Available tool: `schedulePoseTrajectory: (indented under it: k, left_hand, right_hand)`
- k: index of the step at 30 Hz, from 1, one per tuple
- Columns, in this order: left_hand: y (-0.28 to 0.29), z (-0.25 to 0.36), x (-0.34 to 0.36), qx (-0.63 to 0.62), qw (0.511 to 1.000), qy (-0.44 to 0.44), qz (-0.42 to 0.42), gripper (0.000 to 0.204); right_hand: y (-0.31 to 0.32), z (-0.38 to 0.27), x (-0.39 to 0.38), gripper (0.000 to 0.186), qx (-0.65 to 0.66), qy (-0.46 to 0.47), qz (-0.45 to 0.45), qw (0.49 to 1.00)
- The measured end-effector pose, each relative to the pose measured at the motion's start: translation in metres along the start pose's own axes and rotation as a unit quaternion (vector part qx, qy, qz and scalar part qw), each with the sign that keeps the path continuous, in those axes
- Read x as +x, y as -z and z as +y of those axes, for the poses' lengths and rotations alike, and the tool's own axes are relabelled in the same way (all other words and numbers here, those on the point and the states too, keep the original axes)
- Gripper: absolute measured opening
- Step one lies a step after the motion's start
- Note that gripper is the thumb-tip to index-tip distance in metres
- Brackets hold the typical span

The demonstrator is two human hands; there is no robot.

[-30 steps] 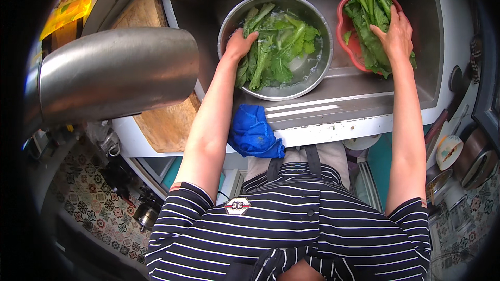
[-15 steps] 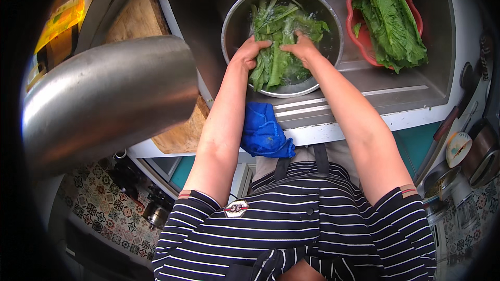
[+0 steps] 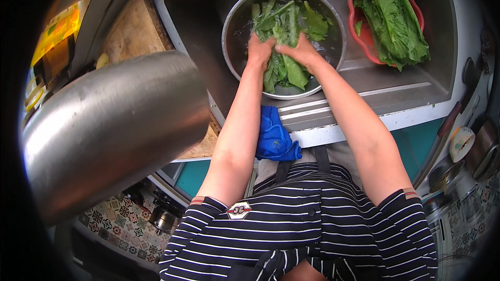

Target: The person washes leafy green vegetables in a metal bowl under running water, then transfers them to a red colander. They rinse the sink drain strainer and place it back, then rinse a metal steamer insert and set it on the counter.

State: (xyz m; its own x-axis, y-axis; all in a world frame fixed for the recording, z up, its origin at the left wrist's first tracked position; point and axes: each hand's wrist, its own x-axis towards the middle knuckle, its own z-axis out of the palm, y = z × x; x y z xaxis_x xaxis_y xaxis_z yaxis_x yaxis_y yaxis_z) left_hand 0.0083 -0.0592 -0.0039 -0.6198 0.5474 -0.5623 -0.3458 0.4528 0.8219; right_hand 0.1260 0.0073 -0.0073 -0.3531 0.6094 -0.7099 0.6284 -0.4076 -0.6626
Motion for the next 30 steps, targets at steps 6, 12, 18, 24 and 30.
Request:
schedulePoseTrajectory:
  k: [6, 12, 18, 24, 30]
  left_hand:
    - [0.027, -0.006, 0.012, -0.037, 0.989, 0.138, -0.045, 0.03]
    - [0.009, 0.041, -0.019, 0.405, 0.897, -0.116, 0.136, 0.048]
    - [-0.033, 0.04, 0.007, 0.468, 0.824, -0.319, 0.001, 0.046]
    - [-0.005, -0.003, 0.064, 0.201, 0.977, 0.033, -0.059, 0.046]
    - [-0.05, 0.0, 0.036, 0.044, 0.997, -0.046, -0.03, 0.052]
  right_hand:
    - [0.021, -0.003, 0.007, 0.053, 0.07, -0.079, -0.087, 0.991]
    - [0.019, 0.002, 0.005, 0.054, 0.075, 0.013, -0.068, 0.995]
    - [0.055, -0.038, -0.008, 0.057, -0.11, -0.009, -0.085, 0.99]
    - [0.052, -0.035, -0.011, 0.057, -0.238, 0.173, 0.172, 0.94]
    - [0.028, -0.004, 0.042, 0.041, 0.029, -0.046, 0.026, 0.998]
